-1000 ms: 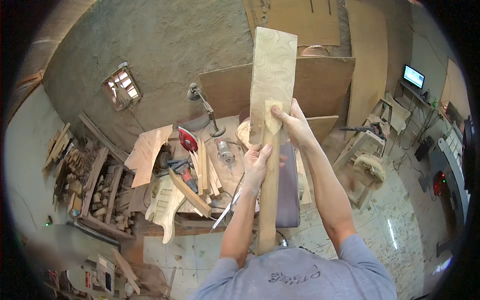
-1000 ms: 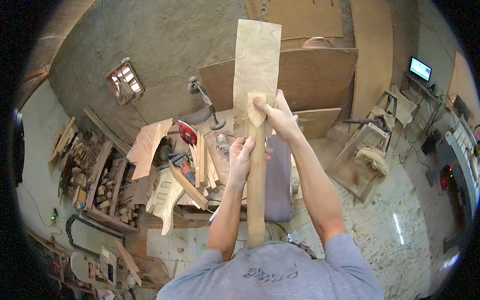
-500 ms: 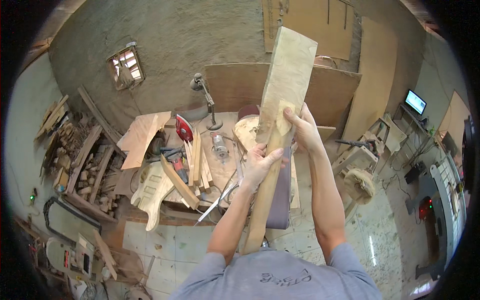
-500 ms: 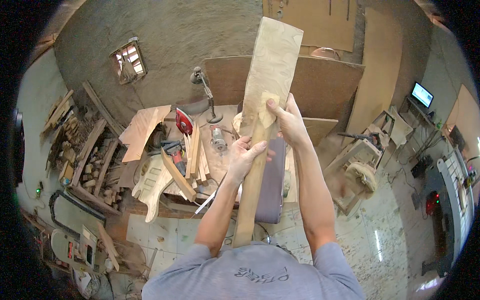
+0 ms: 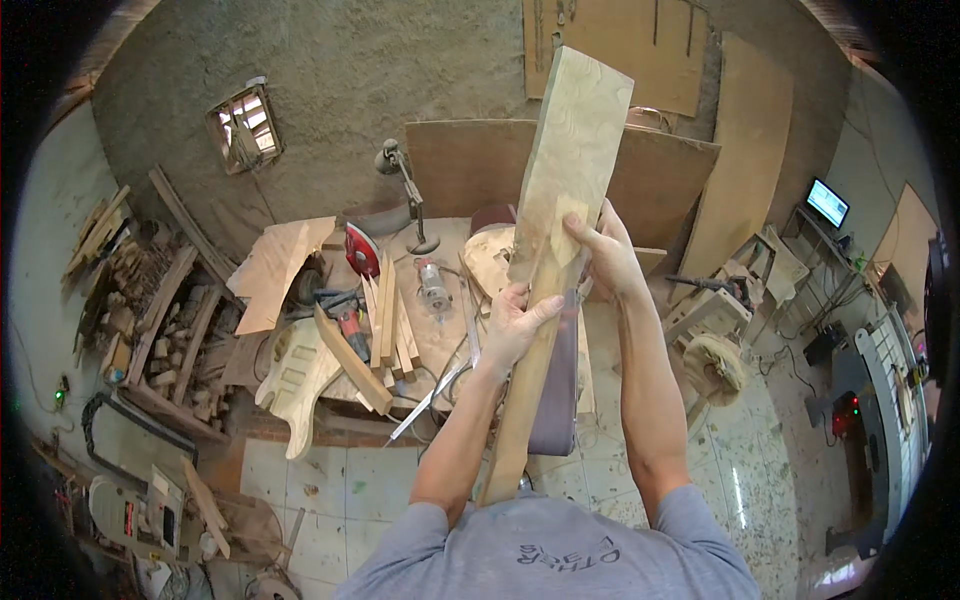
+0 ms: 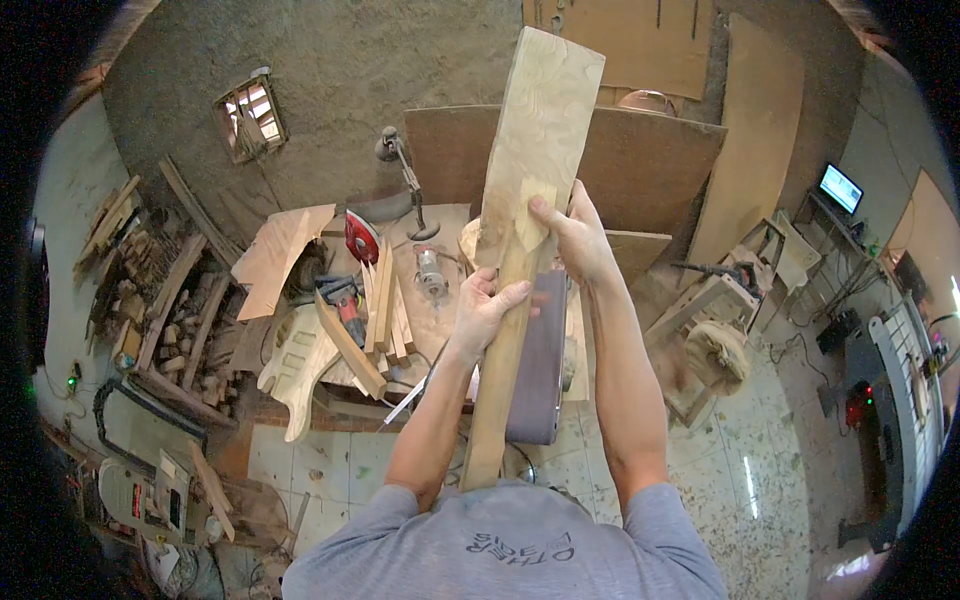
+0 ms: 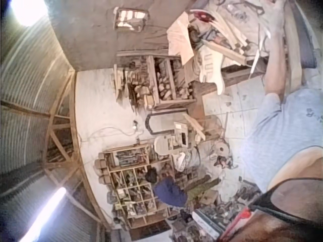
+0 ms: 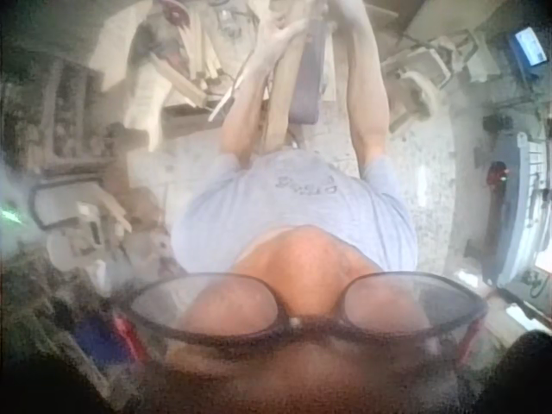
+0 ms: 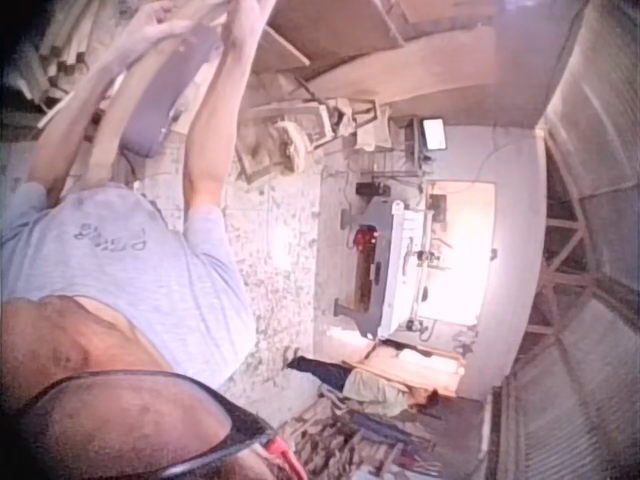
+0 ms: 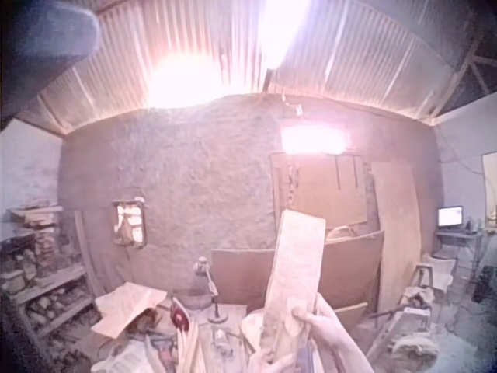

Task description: The person holds a wooden plank and checks it with a metal straight edge. They then sand the plank and other wooden guitar parts using a stationary belt sander and a hand-held sanding block. Finally, they pick up two wooden guitar bodies.

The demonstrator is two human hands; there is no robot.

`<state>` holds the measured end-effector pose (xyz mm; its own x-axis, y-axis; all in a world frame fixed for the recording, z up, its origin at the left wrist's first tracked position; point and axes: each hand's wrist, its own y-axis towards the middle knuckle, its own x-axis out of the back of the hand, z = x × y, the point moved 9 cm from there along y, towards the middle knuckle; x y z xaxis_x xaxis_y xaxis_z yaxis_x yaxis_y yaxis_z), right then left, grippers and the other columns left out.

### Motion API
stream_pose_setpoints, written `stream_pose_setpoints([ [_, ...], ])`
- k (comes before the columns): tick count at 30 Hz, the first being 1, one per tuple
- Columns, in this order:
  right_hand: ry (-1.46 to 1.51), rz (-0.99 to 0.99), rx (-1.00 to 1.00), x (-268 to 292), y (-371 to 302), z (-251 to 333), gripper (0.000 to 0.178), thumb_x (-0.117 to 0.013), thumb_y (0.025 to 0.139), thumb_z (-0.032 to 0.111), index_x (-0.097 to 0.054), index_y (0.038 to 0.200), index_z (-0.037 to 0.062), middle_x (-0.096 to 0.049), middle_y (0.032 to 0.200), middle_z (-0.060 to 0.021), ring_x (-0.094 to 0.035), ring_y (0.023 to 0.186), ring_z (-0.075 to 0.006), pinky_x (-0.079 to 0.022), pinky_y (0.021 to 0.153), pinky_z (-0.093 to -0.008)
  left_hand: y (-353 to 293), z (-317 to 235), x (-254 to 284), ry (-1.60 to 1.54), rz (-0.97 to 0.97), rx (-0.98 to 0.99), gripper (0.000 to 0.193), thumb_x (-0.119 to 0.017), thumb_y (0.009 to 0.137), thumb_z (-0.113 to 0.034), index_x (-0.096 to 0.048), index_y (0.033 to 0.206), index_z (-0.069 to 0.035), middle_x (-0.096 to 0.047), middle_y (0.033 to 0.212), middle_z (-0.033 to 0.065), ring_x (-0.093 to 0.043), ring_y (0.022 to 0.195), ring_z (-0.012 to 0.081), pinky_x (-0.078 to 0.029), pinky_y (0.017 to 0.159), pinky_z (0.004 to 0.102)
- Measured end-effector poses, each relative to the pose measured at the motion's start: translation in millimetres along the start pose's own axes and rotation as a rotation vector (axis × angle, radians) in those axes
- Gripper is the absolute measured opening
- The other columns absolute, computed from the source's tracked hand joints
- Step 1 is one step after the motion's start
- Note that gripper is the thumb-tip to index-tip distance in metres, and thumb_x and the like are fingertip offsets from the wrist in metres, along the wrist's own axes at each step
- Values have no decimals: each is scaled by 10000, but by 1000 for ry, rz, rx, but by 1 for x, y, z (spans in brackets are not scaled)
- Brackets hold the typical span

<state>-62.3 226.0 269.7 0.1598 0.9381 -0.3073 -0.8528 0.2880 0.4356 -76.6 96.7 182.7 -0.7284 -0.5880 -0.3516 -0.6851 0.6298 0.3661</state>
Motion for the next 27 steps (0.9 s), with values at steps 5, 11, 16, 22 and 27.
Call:
stream_pose_setpoints([
  [5,12,-1,-3,5,3,2,699,-730,899,184,-337,1432,-39,-517,1384,-185,-501,1295,-253,-376,1098,-390,2,0,-4,-23,30,30,415,-704,919,-172,-526,1228,39,-688,1110,158,-735,864,239,-596,649,297],
  [11,9,11,24,2,4,5,739,-747,874,186,-330,1439,-42,-519,1379,-187,-497,1302,-259,-367,1102,-394,1,-2,-5,-36,36,22,411,-699,914,-174,-527,1232,21,-687,1090,150,-722,802,204,-580,636,281],
  [16,-33,20,42,2,5,15,733,-741,876,179,-335,1445,-42,-521,1381,-180,-498,1300,-260,-359,1107,-394,1,-7,-11,-31,50,58,409,-703,910,-198,-555,1224,19,-723,965,160,-700,702,167,-558,612,259],
  [22,-39,59,15,-3,6,19,677,-697,901,96,-343,1467,-14,-537,1385,-149,-550,1256,-227,-439,1057,-388,1,-4,-10,-21,88,123,399,-708,904,-197,-587,1216,19,-732,890,158,-688,671,155,-553,621,258],
  [27,-9,34,-8,-3,4,15,655,-706,892,88,-369,1443,-20,-556,1356,-149,-551,1254,-224,-429,1064,-377,1,1,-9,-125,89,88,421,-733,892,-187,-560,1213,24,-693,1047,126,-705,772,156,-566,653,263],
])
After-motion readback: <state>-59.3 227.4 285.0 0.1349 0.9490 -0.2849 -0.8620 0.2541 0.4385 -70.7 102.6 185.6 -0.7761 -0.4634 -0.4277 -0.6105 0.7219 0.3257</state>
